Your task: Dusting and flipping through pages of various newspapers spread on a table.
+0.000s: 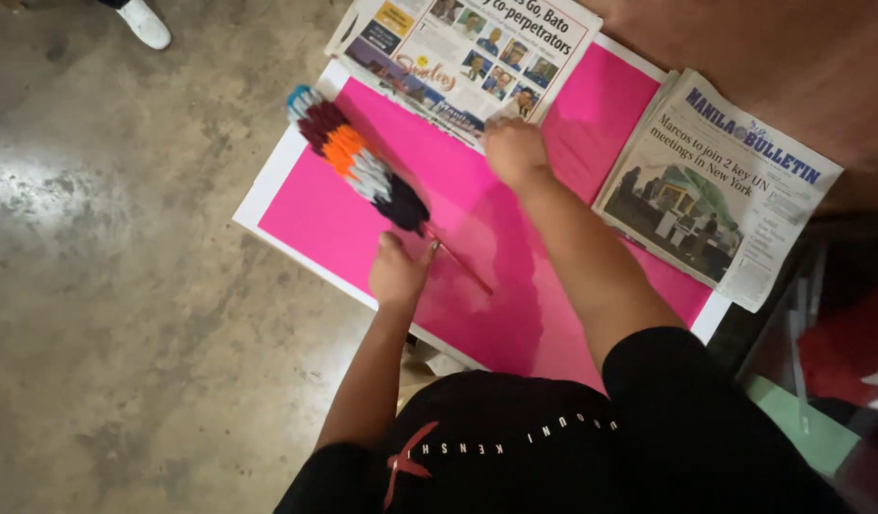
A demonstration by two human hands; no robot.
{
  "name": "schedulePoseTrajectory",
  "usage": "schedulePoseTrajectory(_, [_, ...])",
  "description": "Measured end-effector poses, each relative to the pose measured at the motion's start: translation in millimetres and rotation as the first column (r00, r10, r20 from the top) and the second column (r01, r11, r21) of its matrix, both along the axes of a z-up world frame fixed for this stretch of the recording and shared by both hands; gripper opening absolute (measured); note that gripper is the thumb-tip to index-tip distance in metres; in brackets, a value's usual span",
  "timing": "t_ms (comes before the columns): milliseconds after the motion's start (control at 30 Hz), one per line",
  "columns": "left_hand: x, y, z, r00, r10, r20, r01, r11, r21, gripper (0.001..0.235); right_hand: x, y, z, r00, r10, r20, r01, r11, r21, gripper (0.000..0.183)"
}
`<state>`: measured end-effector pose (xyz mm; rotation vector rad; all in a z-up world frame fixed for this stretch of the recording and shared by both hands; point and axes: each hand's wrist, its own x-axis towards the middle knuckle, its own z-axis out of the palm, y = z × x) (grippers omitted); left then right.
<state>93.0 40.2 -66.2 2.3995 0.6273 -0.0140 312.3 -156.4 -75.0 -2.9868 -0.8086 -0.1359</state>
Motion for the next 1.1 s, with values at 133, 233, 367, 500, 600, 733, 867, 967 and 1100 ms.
schedulePoseTrajectory(133, [24.9, 10.3, 2.7, 0.970, -0.035, -0.239, 0.043, 0.999, 0.028, 0.080, -3.4, -14.7, -1.7, 0.985, 0.048, 0.168, -0.032, 0.995, -0.093, 0.015])
schedulePoseTrajectory(233, [42.7, 20.8, 38.2, 0.908, -0.054, -0.416, 0.007, 0.993, -0.114, 0.086, -10.4, -20.5, 6.6, 0.987, -0.010, 0.161, 0.032, 0.990, -0.136, 0.015])
schedulePoseTrajectory(367, [49.2, 24.8, 36.4, 0.847, -0.177, -0.502, 0.088, 0.977, -0.196, 0.081, -32.9, -23.0, 11.2, 0.953, -0.298, 0.047, 0.302, 0.943, -0.140, 0.017])
schedulePoseTrajectory(500, [46.5, 33.4, -37.3, 0.923, -0.175, -0.344, 0.159, 0.985, -0.073, 0.065, -47.6, -23.6, 1.0, 0.927, -0.370, 0.060, 0.369, 0.929, 0.035, 0.017])
schedulePoseTrajectory(600, [28.7, 53.6, -86.4, 0.973, -0.122, -0.197, 0.075, 0.971, -0.229, 0.048, -43.7, -21.3, -20.7, 0.936, -0.339, 0.095, 0.336, 0.941, 0.046, 0.017])
schedulePoseTrajectory(733, [-5.5, 70.1, -90.9, 0.988, -0.093, -0.123, -0.045, 0.586, -0.809, 0.027, -26.6, -9.1, -20.3, 0.923, -0.362, 0.132, 0.365, 0.931, 0.002, 0.016])
schedulePoseTrajectory(867, [-44.2, 87.9, -73.3, 0.975, -0.069, -0.212, -0.166, 0.413, -0.896, 0.019, -5.7, -7.1, -23.7, 0.909, -0.390, 0.149, 0.390, 0.920, 0.032, 0.015])
schedulePoseTrajectory(967, [-65.7, 103.3, -78.1, 0.967, -0.075, -0.245, -0.208, 0.328, -0.922, 0.020, -18.1, -6.2, -16.3, 0.909, -0.416, 0.005, 0.413, 0.904, 0.109, 0.014])
schedulePoseTrajectory(1100, [-65.3, 117.1, -83.1, 0.976, -0.063, -0.206, -0.176, 0.320, -0.931, 0.019, -58.2, -28.9, 31.5, 0.924, -0.351, 0.153, 0.312, 0.922, 0.229, 0.009])
